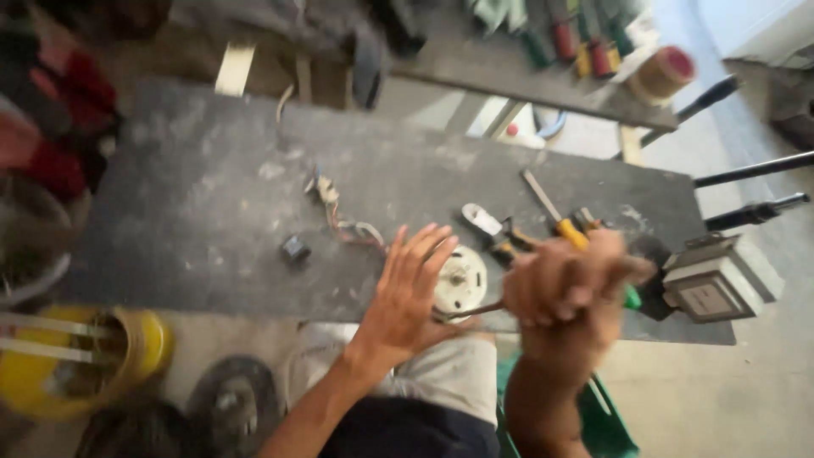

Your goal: Disassembling and cleaning components of a small electric motor using hand tools at a workbench.

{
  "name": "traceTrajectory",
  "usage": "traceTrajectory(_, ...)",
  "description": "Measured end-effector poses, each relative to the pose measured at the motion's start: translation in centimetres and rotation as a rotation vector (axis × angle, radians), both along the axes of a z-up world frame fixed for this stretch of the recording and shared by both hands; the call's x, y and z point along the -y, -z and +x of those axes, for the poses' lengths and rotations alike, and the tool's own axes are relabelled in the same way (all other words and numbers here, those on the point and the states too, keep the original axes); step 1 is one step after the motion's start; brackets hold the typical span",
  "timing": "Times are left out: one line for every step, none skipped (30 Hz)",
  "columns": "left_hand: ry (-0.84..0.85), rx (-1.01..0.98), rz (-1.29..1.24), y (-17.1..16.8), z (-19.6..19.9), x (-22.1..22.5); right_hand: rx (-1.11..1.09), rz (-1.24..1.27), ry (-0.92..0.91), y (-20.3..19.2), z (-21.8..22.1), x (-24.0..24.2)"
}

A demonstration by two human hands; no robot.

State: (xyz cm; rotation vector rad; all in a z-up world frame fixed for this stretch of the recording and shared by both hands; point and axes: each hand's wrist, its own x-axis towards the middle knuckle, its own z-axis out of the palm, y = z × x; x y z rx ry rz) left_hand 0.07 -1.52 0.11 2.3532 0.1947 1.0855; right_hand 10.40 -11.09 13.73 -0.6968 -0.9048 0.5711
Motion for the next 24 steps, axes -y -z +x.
traceTrajectory(0.000, 0.012, 0.012, -0.1, 0.0, 0.1, -0.100, 0.032, -0.155, 0.4, 0.3, 0.3)
traceTrajectory(-0.005, 0.015, 0.009, -0.1, -0.3, 0.7, -0.206, 0.047, -0.316, 0.9, 0.5, 0.7)
traceTrajectory(0.006, 0.022, 0.030, -0.3, 0.2, 0.6, -0.195, 0.068, -0.308, 1.5, 2.2, 0.5)
traceTrajectory(-0.017, 0.047, 0.037, -0.2, 0.2, 1.0, -0.082, 0.132, -0.619, 2.4, 3.6, 0.5)
traceTrajectory(-0.041, 0.071, 0.044, 0.1, 0.2, 1.3, 0.039, 0.195, -0.927, 3.5, 5.1, 0.5)
traceTrajectory(-0.042, 0.053, 0.044, -0.4, -0.1, 1.3, 0.022, 0.203, -0.928, 3.1, 5.1, 0.2)
traceTrajectory(0.013, 0.013, 0.006, -0.8, -0.3, 1.3, 0.060, 0.117, -0.931, 2.9, 5.2, -0.1)
traceTrajectory(0.063, -0.038, -0.039, -1.0, -0.9, 1.4, 0.084, 0.030, -0.939, 3.0, 5.1, -0.4)
traceTrajectory(0.056, -0.067, -0.046, -1.7, -1.9, 2.3, 0.054, 0.038, -0.945, 2.3, 4.3, 0.2)
traceTrajectory(0.071, -0.006, -0.093, -2.7, -2.4, 2.4, 0.154, -0.040, -0.847, 1.0, 3.9, 0.0)
traceTrajectory(0.086, 0.055, -0.140, -3.9, -2.9, 2.5, 0.250, -0.116, -0.746, -0.5, 3.4, -0.1)
traceTrajectory(0.081, 0.050, -0.127, -4.7, -3.2, 2.8, 0.251, -0.102, -0.750, -0.9, 3.2, -0.1)
traceTrajectory(0.083, 0.064, -0.155, -5.5, -3.4, 3.1, 0.311, -0.081, -0.674, -1.5, 2.9, -0.2)
traceTrajectory(0.096, 0.086, -0.179, -6.4, -3.4, 3.4, 0.378, -0.060, -0.586, -2.2, 2.8, -0.1)
traceTrajectory(0.102, 0.088, -0.162, -7.0, -3.4, 3.1, 0.385, -0.046, -0.578, -2.5, 2.6, 0.1)
traceTrajectory(0.157, 0.007, -0.209, -7.3, -3.3, 3.1, 0.348, -0.078, -0.655, -2.6, 2.4, 0.4)
traceTrajectory(0.211, -0.074, -0.255, -7.6, -3.3, 3.1, 0.310, -0.111, -0.732, -2.6, 2.3, 0.8)
traceTrajectory(0.212, -0.082, -0.258, -7.1, -2.8, 2.6, 0.301, -0.111, -0.732, -2.5, 2.1, 0.9)
traceTrajectory(0.214, -0.111, -0.244, -6.4, -2.3, 2.0, 0.258, -0.108, -0.712, -2.4, 1.9, 0.9)
traceTrajectory(0.217, -0.141, -0.233, -5.7, -1.8, 1.3, 0.212, -0.107, -0.692, -2.2, 1.7, 0.9)
traceTrajectory(0.217, -0.151, -0.240, -6.2, -2.4, 2.1, 0.201, -0.109, -0.693, -2.0, 1.3, 1.3)
traceTrajectory(0.199, -0.145, -0.290, -7.0, -2.6, 2.5, 0.203, -0.110, -0.660, -2.2, 1.2, 1.4)
traceTrajectory(0.180, -0.139, -0.340, -7.8, -2.7, 2.8, 0.205, -0.111, -0.628, -2.4, 1.2, 1.4)
traceTrajectory(0.182, -0.135, -0.335, -7.6, -2.5, 2.8, 0.211, -0.109, -0.626, -2.7, 0.9, 1.8)
